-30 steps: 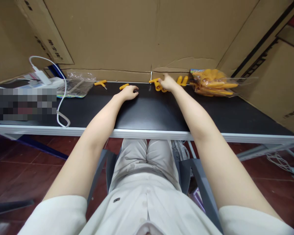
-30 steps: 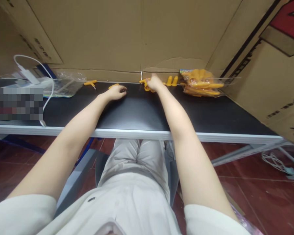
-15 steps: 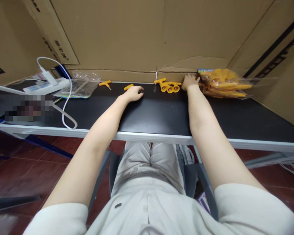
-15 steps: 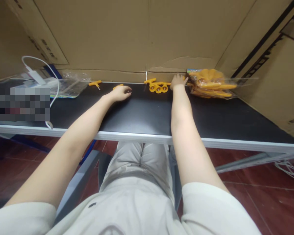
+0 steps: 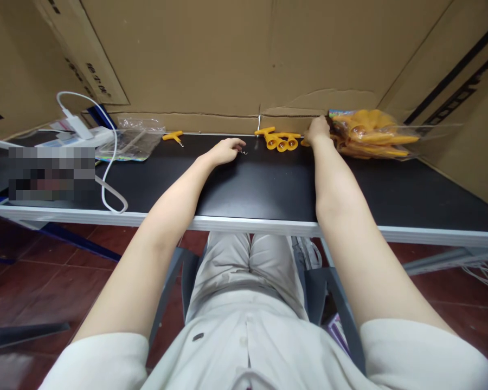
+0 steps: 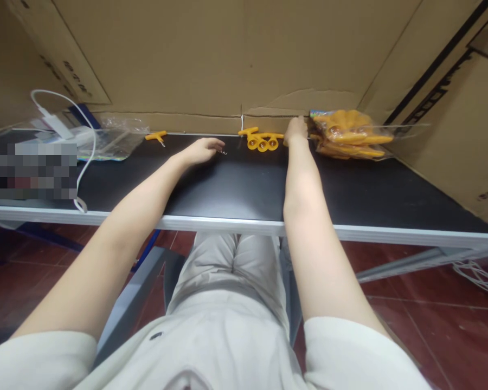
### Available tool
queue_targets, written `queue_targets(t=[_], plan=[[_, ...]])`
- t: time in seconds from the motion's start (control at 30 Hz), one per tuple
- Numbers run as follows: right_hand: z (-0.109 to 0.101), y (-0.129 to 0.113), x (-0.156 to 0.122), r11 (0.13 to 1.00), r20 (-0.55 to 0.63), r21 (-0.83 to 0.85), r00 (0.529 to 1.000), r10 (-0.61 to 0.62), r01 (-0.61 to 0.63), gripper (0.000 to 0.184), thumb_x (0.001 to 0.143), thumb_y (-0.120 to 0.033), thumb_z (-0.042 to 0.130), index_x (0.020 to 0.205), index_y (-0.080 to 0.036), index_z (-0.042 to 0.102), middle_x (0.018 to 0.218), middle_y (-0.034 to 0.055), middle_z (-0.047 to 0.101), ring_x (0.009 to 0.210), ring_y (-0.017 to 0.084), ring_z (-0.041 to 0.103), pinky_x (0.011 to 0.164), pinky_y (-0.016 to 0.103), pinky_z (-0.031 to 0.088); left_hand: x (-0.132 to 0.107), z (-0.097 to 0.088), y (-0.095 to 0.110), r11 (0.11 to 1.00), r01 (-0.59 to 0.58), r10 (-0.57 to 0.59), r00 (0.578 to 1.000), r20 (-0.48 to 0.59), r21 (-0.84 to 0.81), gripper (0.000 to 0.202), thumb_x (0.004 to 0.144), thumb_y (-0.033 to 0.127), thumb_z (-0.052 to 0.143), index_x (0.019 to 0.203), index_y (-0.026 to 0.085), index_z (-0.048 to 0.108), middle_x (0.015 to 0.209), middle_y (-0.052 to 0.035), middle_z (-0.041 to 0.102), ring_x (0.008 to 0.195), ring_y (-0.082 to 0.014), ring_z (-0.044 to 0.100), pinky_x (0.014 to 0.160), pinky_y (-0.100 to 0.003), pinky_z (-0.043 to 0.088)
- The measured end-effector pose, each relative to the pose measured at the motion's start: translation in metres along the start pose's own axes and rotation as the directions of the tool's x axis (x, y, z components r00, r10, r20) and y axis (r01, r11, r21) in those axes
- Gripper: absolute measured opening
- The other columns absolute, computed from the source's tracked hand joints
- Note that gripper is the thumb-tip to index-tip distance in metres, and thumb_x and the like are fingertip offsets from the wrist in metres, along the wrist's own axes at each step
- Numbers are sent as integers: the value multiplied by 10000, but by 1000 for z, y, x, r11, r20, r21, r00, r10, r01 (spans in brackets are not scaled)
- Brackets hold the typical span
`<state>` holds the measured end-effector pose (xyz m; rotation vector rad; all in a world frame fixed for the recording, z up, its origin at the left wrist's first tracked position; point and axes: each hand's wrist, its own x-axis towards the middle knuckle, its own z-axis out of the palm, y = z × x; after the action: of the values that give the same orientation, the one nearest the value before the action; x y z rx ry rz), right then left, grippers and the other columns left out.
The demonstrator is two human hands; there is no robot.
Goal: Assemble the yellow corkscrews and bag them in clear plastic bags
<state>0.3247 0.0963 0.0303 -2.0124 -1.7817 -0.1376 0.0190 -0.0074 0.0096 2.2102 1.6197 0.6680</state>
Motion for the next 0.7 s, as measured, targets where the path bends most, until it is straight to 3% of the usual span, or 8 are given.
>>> queue_targets(t=[0.1, 0.2, 0.37, 0.53, 0.7], plan=[[3, 4, 1, 998, 51, 18, 997, 65, -66, 498, 980, -32, 659, 1476, -37, 709, 1560, 275, 637, 1460, 377, 665, 1234, 506, 530, 2, 0, -2, 1000, -6, 6, 1000, -24, 0, 734, 829, 47, 481, 1512, 193, 706, 1542, -82, 734, 1452, -222, 665, 1284, -358, 476], [7, 10, -1, 991, 47, 130, 999, 21, -27, 439, 1024, -164, 671, 1429, -4, 729, 1495, 324, 655, 1413, 420, 666, 1218, 576, 499, 3, -2, -11, 994, 55, -49, 997, -67, 98, 754, 819, 84, 519, 1532, 251, 698, 1619, -75, 677, 1559, -277, 565, 1335, -461, 423], [0, 13, -26, 989, 23, 149, 1000, 3, -7, 466, 1025, -127, 677, 1460, 41, 653, 1557, 366, 580, 1460, 391, 599, 1242, 489, 452, 3, -6, -35, 962, 189, -182, 982, -50, 197, 831, 832, 142, 542, 1642, 323, 601, 1759, -57, 527, 1687, -328, 392, 1377, -584, 340], [-14, 8, -52, 987, 29, 161, 1000, -6, 1, 430, 1077, -207, 635, 1470, -31, 632, 1526, 318, 617, 1437, 356, 623, 1245, 469, 465, -1, -9, -38, 949, 217, -216, 976, -30, 231, 880, 800, 145, 553, 1665, 302, 575, 1766, -99, 499, 1655, -369, 425, 1371, -597, 351], [-7, 19, -48, 985, 42, 170, 999, 10, -17, 508, 1018, -286, 744, 1458, -49, 655, 1445, 265, 702, 1377, 352, 691, 1226, 529, 514, -2, -8, -32, 932, 245, -226, 969, -101, 267, 719, 854, 186, 584, 1563, 271, 668, 1689, -180, 533, 1618, -433, 445, 1329, -700, 386]])
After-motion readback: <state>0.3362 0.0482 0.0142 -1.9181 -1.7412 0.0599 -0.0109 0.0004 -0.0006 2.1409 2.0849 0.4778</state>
